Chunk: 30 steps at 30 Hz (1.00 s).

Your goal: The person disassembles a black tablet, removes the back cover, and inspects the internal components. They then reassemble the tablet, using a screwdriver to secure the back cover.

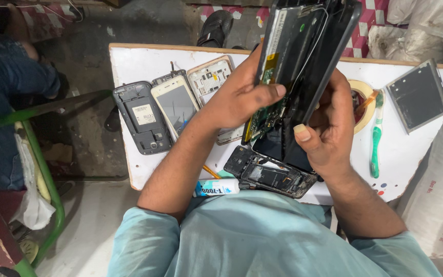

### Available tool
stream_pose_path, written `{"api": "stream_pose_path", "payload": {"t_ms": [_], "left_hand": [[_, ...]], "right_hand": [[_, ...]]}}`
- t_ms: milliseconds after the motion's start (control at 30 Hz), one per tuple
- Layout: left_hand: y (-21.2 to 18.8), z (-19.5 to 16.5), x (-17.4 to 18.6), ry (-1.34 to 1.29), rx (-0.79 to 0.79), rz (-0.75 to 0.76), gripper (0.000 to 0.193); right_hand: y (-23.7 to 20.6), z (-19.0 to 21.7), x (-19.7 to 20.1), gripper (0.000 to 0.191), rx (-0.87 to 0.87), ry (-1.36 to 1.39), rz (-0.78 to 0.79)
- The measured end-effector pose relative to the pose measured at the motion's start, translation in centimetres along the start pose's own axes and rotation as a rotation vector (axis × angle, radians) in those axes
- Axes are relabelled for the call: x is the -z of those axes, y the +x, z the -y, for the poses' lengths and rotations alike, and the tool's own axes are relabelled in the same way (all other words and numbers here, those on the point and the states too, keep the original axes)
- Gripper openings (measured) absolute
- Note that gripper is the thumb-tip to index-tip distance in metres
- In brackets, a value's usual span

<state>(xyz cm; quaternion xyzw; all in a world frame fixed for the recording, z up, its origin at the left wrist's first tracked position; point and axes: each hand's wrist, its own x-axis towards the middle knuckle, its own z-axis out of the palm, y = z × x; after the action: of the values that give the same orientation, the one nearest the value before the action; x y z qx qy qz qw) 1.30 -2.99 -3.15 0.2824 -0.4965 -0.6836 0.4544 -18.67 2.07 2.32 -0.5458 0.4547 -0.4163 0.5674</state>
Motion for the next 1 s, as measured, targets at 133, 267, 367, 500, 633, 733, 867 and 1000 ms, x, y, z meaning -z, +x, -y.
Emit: {"api": "stream_pose_path", "payload": {"t_ms": [133, 267, 367, 500, 633, 733, 867, 1000], "left_hand": [[-0.1, -0.1, 0.0, -0.141, 0.249, -0.043, 0.069], [-0.1, -0.1, -0.1, -0.155, 0.311, -0.052, 0.073], [-0.1, -0.2, -0.4, -0.022, 0.086, -0.034, 0.070], [-0.1, -0.4, -1.2, 0.024, 0.034, -0.005, 0.064], [-0.1, -0.9, -1.9, -0.006, 0.037, 0.026, 0.067], [-0.3, -1.3, -2.1, 0.049, 0.018, 0.040, 0.074], [-0.3, -1.6, -2.6, 0.146, -0.051, 0.039, 0.078], [-0.3, -1.8, -2.4, 0.189, -0.121, 0.052, 0.082]], "right_hand": [[-0.2, -0.3, 0.2, 0.094, 0.006, -0.001, -0.004], [-0.1, -0.3, 0.2, 0.094, 0.016, 0.004, -0.001], [0.0, 0.1, 0.0, 0.094, 0.002, -0.011, 0.008], [0.2, 0.8, -0.5, 0.096, 0.001, 0.003, 0.022], [0.5, 1.0, -0.9, 0.102, 0.006, -0.030, 0.013], [0.6, 1.0, -1.0, 0.104, 0.012, -0.062, 0.016], [0.5, 0.8, -0.9, 0.104, 0.023, -0.091, 0.016], [0.3, 0.4, -1.2, 0.104, 0.043, -0.172, 0.008]]}}
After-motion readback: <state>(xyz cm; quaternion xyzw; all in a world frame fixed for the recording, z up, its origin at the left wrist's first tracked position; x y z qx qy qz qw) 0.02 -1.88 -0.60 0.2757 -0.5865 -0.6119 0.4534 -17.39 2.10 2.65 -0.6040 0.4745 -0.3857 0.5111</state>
